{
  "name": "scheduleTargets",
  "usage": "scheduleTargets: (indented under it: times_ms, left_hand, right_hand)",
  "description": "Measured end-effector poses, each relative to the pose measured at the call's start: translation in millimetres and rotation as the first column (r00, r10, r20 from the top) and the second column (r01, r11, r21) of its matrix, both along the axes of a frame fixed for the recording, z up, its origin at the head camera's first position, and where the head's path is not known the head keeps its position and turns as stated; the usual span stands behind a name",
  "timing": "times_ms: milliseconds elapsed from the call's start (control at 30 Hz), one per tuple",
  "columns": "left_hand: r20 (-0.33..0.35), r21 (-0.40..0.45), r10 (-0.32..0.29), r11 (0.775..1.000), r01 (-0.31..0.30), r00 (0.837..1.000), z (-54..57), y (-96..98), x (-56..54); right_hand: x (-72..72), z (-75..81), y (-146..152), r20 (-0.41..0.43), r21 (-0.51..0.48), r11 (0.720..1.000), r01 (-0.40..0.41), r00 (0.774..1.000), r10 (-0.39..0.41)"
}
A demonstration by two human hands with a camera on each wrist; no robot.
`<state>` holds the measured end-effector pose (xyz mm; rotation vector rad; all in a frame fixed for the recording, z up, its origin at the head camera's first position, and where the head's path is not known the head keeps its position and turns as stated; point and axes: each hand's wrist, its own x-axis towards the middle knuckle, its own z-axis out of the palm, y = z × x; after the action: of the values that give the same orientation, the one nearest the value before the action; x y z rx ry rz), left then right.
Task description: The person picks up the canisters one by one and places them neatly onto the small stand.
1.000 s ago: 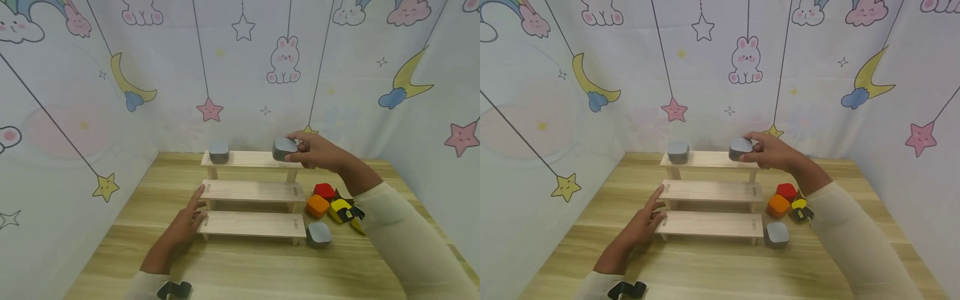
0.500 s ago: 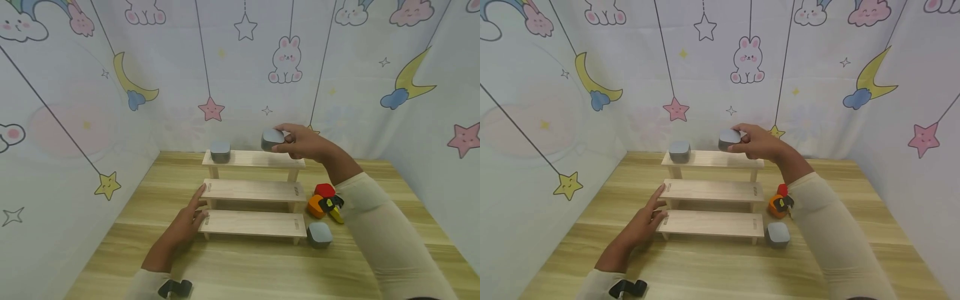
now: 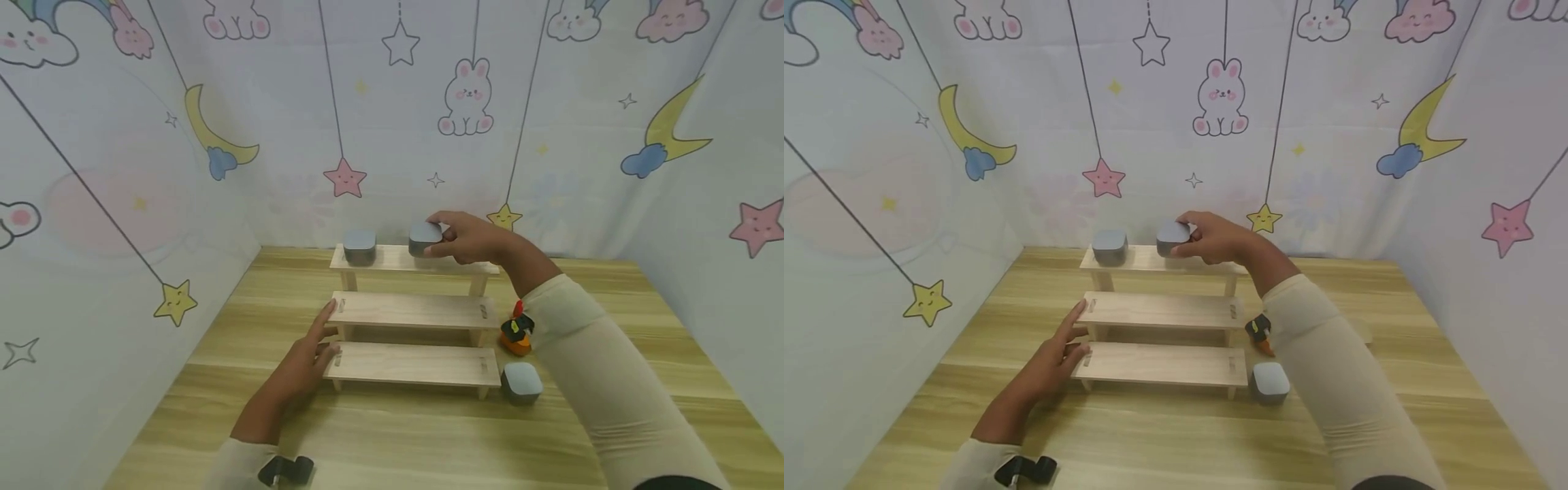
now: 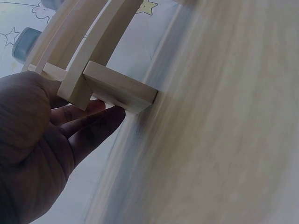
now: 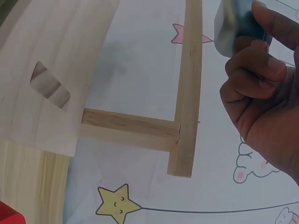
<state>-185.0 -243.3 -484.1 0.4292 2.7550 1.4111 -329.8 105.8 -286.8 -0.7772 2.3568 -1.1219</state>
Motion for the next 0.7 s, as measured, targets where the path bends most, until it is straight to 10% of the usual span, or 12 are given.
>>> scheduleTargets:
  times_ms: [700]
  left_hand:
    - [0.022,0.000,0.018,1.000,-0.018,1.000,1.0,1.4,0.0]
  right_hand:
    - [3.0,-8.5,-13.7,0.028,0.029,0.999,0.014,0.999,-0.015]
